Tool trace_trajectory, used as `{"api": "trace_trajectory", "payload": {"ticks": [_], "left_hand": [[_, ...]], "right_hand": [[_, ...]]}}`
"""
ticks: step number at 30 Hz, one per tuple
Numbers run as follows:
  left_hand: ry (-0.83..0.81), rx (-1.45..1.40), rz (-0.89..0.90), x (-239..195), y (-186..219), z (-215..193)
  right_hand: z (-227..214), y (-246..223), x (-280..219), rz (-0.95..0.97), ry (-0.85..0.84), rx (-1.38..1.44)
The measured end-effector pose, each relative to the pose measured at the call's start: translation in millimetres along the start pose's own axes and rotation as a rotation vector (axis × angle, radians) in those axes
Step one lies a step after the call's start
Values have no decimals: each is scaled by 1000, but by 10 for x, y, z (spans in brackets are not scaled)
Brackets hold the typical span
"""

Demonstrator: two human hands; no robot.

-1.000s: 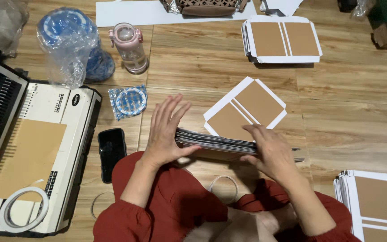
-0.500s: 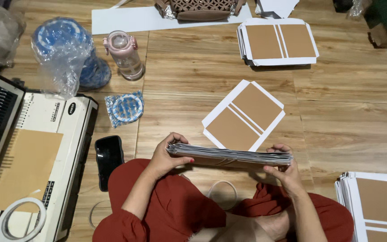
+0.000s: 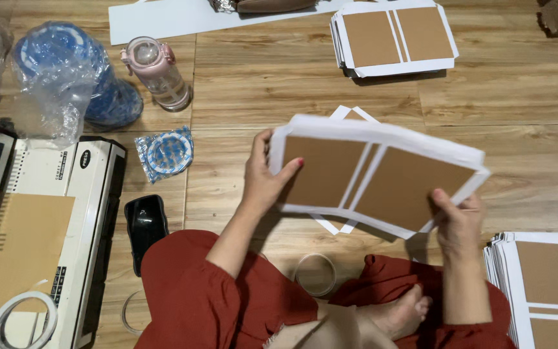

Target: The person sits on the floor and assembles flat paper boxes by folding the flaps and securing them with clear adhesive tape. They handle a stack of pre-cut paper sheets, folding the edges and applying tape to create the box structure.

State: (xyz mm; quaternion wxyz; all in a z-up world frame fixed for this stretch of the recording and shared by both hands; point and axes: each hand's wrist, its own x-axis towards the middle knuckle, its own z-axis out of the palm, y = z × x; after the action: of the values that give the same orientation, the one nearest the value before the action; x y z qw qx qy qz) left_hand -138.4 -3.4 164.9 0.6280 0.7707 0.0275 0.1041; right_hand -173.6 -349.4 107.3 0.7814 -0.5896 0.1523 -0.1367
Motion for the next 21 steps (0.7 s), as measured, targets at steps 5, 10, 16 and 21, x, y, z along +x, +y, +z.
{"api": "trace_trajectory", "payload": {"ticks": [5,10,16,21], "left_hand": [[-122,218,276,296,-80,477],[-193,718,-248,115,-918,811],[-149,1045,-394,-14,-1189,919],[-210,887,-422,-113,-866,902]], "right_hand": [[-508,-395,593,-206,135,39],[-1194,-64,1239,-246,474,79],[-2100,858,1768,66,1120,340],[-1484,1693,1125,-21,570,-1095]]}}
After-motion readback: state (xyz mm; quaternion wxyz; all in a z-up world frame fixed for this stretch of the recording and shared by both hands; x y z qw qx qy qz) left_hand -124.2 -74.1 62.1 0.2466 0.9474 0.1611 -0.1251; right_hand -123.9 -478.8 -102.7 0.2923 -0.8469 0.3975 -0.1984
